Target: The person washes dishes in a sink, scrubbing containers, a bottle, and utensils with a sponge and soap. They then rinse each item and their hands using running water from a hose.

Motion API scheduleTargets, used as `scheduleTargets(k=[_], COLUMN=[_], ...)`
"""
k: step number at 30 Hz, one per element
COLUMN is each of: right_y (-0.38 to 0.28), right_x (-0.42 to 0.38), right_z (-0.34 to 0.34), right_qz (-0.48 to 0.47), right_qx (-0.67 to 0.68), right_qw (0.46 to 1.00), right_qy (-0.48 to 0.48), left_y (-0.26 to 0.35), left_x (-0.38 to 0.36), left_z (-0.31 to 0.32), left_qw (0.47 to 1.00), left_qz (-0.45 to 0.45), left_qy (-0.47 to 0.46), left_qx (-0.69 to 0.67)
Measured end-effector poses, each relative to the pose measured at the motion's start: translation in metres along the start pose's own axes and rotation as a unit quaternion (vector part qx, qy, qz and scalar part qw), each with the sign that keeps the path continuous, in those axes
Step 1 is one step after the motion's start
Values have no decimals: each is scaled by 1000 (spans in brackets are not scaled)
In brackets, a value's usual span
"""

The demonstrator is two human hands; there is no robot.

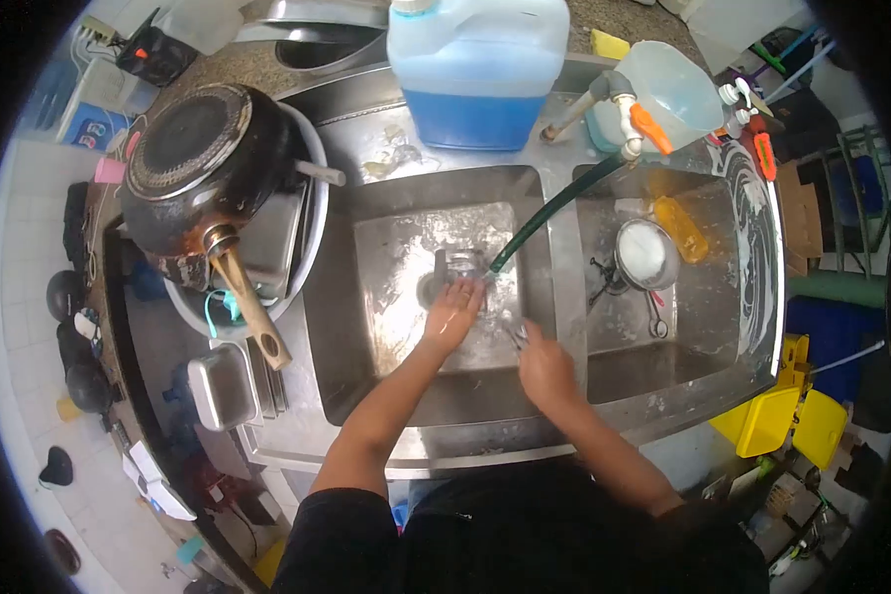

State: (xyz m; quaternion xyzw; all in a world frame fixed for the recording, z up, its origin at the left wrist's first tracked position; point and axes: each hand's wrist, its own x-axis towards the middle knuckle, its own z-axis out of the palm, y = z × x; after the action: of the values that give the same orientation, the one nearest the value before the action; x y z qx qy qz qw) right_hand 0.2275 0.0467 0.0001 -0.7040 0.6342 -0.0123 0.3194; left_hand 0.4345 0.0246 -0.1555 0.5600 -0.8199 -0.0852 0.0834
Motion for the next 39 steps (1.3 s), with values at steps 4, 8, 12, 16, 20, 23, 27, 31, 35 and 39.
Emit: scheduleTargets(k=[4, 8, 12, 16, 20, 23, 27, 31, 35, 39], right_y=[29, 17, 24, 38, 34, -18, -5, 32, -5, -11], right_x=[131, 207, 213, 152, 114, 90, 94, 161, 158, 132], right_z=[134, 197, 181, 159, 154, 111, 117, 141, 76, 97], right_qz=[-25, 22, 177, 211, 66, -37, -187, 37, 119, 24], right_qx=[56, 118, 382, 473, 262, 135, 231, 402, 625, 473], right_qw=[996, 985, 905, 852, 951, 984, 954, 912, 771, 880], right_qy=[63, 122, 53, 84, 151, 108, 44, 67, -10, 27], left_y=[-20, -9, -10, 13, 6, 9, 12, -12, -24, -2], left_x=[-50, -83, -118, -98, -89, -32, 11, 7, 14, 40], left_z=[-13, -72, -81, -109, -59, -24, -27, 5, 25, -13], left_qw=[980, 901, 850, 814, 912, 847, 739, 826, 926, 940], left_qz=[-135, -345, -396, -435, -289, -338, -449, -428, -300, -198], left_qy=[62, 143, 205, 243, 86, 106, -6, 16, -49, -63], left_qx=[-130, -221, -281, -299, -277, -395, -502, -367, -225, -271])
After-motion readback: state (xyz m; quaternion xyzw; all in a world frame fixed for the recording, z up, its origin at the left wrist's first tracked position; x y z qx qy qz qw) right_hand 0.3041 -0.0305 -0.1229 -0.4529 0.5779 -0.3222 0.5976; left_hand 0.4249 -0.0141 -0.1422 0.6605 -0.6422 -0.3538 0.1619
